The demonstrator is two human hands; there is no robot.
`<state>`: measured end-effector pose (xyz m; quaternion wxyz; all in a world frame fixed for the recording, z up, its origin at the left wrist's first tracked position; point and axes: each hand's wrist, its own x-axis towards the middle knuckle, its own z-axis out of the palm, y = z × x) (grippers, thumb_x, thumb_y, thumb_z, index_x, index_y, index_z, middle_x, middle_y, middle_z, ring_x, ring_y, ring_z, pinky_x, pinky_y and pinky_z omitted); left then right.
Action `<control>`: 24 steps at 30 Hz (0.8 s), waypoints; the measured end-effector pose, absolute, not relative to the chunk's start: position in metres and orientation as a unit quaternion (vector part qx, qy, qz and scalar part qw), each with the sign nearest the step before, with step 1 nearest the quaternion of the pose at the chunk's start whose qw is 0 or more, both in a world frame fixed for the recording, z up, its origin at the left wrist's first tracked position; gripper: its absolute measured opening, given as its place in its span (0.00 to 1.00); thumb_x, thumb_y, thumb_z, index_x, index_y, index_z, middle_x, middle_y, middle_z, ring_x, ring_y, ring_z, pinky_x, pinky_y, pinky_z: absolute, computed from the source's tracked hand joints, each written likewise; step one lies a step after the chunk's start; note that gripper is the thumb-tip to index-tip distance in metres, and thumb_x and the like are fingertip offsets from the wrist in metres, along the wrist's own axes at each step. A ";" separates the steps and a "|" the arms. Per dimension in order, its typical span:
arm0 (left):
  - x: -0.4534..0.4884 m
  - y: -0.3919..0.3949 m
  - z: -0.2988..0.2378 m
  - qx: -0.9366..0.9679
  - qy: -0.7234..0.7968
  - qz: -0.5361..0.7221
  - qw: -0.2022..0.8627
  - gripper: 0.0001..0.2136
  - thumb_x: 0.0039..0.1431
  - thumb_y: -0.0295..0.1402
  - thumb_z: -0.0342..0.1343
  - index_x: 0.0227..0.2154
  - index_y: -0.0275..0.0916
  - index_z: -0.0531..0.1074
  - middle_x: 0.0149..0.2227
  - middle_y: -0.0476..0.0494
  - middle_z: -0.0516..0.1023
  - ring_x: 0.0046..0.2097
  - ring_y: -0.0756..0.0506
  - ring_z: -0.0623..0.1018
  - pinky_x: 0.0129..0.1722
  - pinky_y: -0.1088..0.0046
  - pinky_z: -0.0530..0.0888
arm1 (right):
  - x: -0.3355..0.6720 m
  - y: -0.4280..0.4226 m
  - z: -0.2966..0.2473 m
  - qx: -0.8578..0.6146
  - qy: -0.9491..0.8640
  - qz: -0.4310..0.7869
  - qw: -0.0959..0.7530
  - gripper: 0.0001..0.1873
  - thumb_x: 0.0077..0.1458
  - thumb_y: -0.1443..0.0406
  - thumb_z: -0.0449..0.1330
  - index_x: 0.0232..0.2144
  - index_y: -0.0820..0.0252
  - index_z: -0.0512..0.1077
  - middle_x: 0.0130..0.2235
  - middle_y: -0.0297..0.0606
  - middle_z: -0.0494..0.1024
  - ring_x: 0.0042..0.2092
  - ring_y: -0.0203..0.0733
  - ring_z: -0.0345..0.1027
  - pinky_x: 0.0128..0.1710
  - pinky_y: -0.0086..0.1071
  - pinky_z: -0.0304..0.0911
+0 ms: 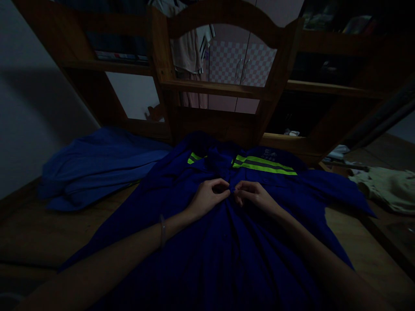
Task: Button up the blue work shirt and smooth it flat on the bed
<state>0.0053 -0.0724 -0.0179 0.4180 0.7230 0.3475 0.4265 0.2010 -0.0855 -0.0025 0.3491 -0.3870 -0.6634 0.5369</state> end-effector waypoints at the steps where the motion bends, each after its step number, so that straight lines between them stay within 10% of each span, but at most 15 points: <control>1: 0.005 -0.072 -0.018 0.721 0.351 0.428 0.417 0.08 0.53 0.34 0.56 0.35 0.37 0.74 0.34 0.46 0.79 0.37 0.46 0.77 0.37 0.74 0.72 | 0.201 -0.085 -0.002 -0.390 -0.665 0.534 0.346 0.14 0.53 0.56 0.59 0.31 0.63 0.68 0.25 0.34 0.72 0.25 0.34 0.65 0.27 0.28 0.60; 24: 0.006 -0.067 -0.022 0.692 0.384 0.431 0.433 0.06 0.50 0.31 0.56 0.32 0.37 0.71 0.31 0.48 0.76 0.35 0.48 0.76 0.35 0.76 0.71 | 0.201 -0.083 -0.002 -0.444 -0.631 0.456 0.443 0.18 0.57 0.54 0.56 0.25 0.63 0.69 0.21 0.35 0.72 0.21 0.34 0.64 0.22 0.28 0.58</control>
